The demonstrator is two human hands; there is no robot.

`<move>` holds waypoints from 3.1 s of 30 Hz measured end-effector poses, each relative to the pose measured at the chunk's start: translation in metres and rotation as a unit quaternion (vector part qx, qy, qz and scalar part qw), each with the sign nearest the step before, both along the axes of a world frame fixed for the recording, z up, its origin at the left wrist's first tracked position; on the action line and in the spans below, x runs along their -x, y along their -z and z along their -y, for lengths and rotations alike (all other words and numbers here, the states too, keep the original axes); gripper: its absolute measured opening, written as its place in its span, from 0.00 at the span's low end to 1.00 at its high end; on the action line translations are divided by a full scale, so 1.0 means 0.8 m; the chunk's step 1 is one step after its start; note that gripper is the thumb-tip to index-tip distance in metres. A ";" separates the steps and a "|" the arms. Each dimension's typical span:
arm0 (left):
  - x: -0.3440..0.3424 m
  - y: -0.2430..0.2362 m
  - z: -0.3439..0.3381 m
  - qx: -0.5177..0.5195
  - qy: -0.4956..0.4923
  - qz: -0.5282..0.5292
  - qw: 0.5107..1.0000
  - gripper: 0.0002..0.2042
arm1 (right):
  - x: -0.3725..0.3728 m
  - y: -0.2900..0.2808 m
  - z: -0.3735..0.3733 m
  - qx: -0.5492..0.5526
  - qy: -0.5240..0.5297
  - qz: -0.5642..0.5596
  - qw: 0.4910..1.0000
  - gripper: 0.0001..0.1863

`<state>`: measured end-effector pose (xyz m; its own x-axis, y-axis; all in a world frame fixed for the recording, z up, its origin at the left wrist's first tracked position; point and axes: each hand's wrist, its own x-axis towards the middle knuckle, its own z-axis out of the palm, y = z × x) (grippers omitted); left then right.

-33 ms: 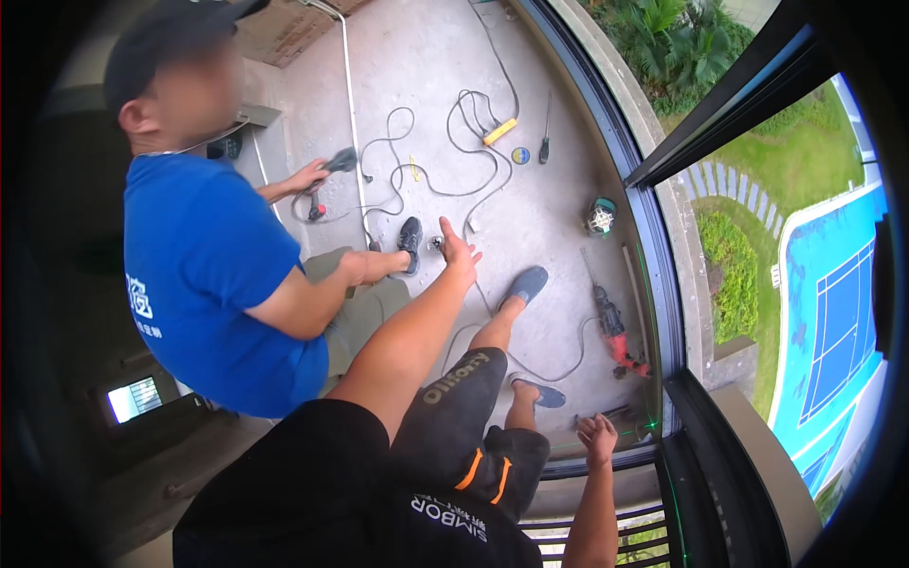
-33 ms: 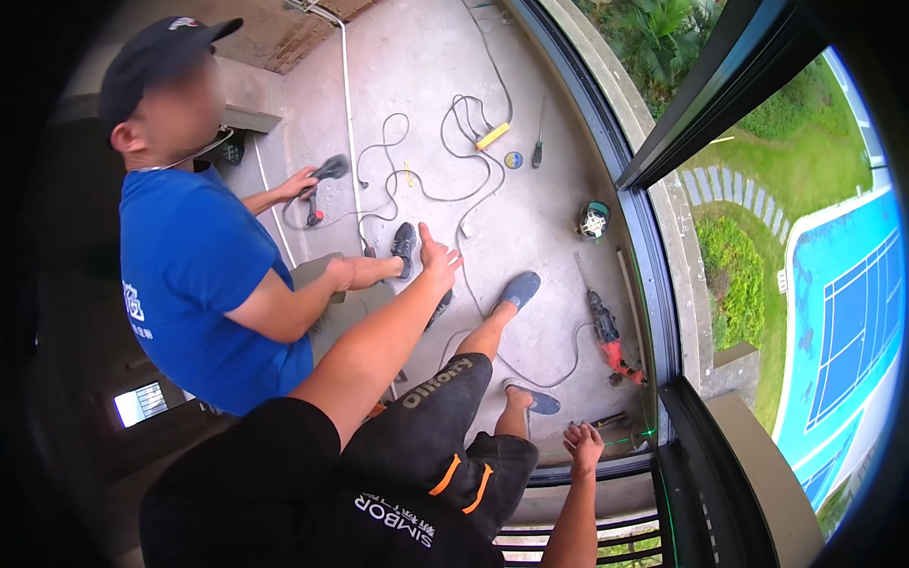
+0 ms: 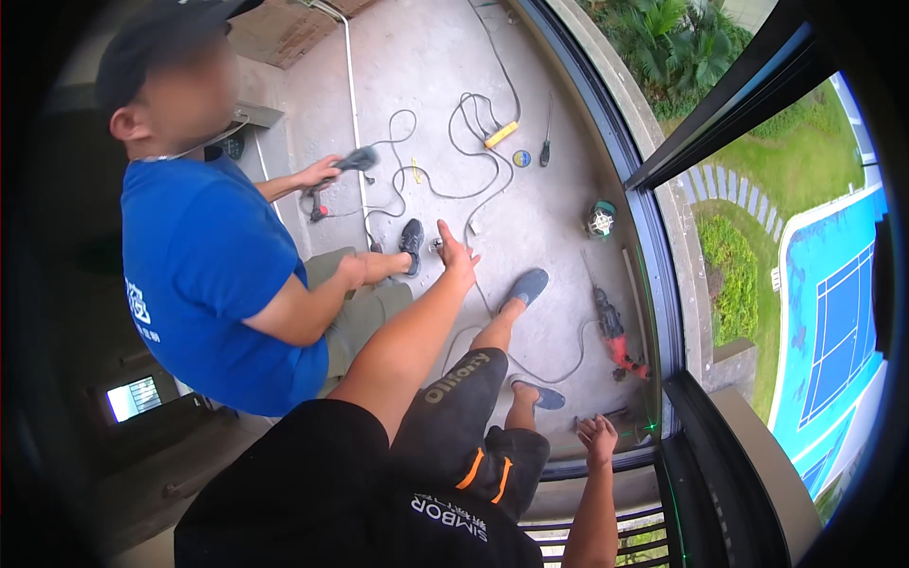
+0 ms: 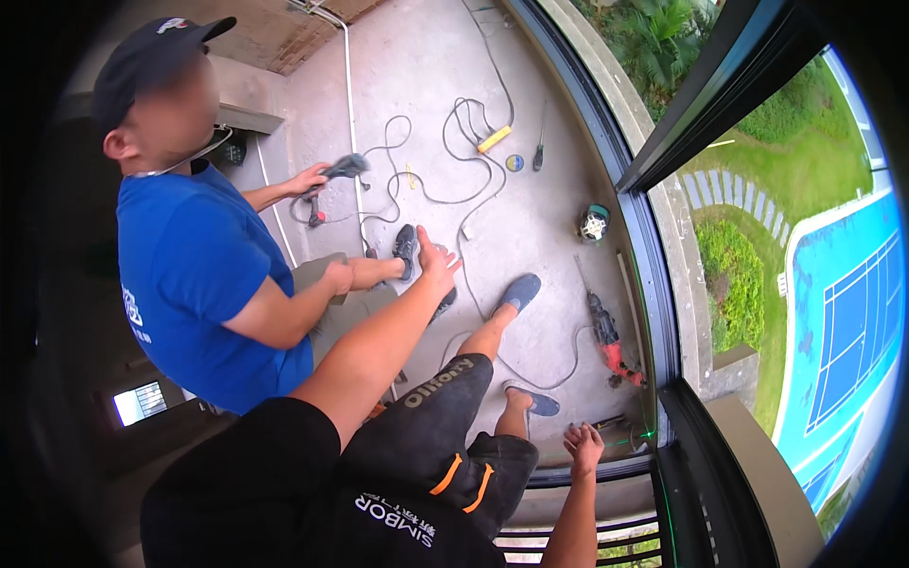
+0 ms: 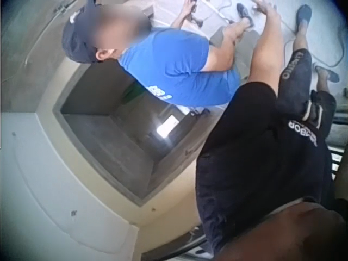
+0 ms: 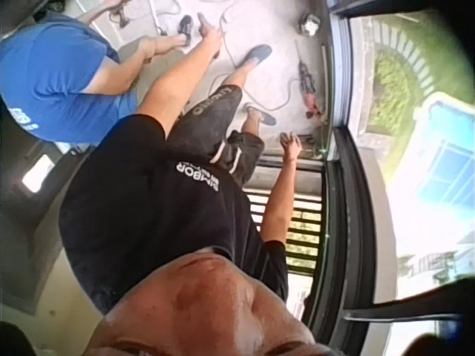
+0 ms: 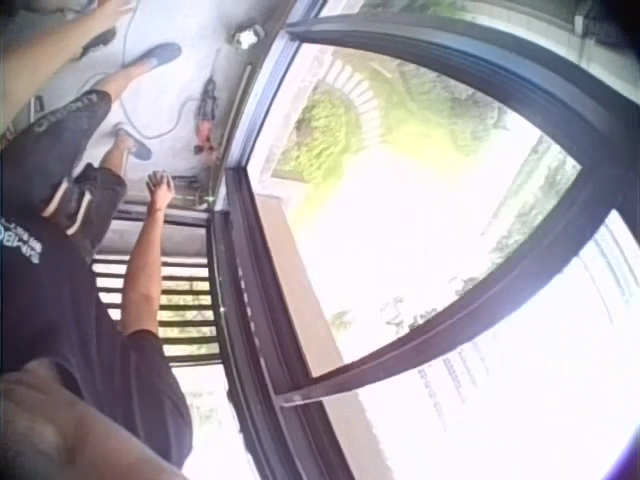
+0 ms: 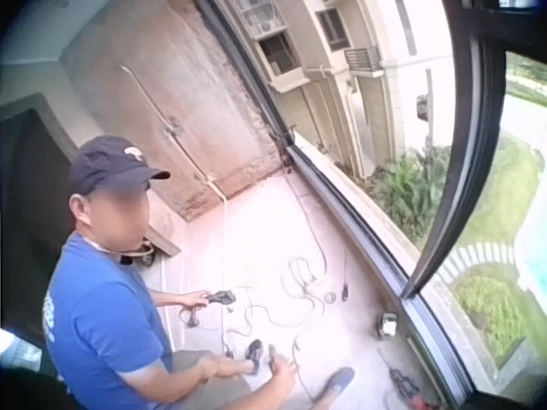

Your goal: The person installs a window frame by fastening the upper frame with a power drill and a hammer, drilling holes into the frame and concrete with hammer drills, and driving fasteners into the frame with a hammer.

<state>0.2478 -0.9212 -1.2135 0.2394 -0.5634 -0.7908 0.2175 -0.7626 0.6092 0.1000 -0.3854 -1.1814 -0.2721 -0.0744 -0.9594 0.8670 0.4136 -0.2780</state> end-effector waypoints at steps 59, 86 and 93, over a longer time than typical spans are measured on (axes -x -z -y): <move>0.133 -0.469 -0.940 0.027 0.950 -0.225 0.215 0.27 | -0.241 -0.374 -0.238 0.156 0.725 -0.447 0.500 0.25; 0.182 -0.420 -1.039 -0.020 0.929 -0.199 0.310 0.20 | -0.197 -0.313 -0.369 0.112 0.668 -0.464 0.571 0.20; 0.183 -0.427 -1.037 0.005 0.942 -0.176 0.285 0.20 | -0.189 -0.328 -0.369 0.103 0.646 -0.492 0.574 0.19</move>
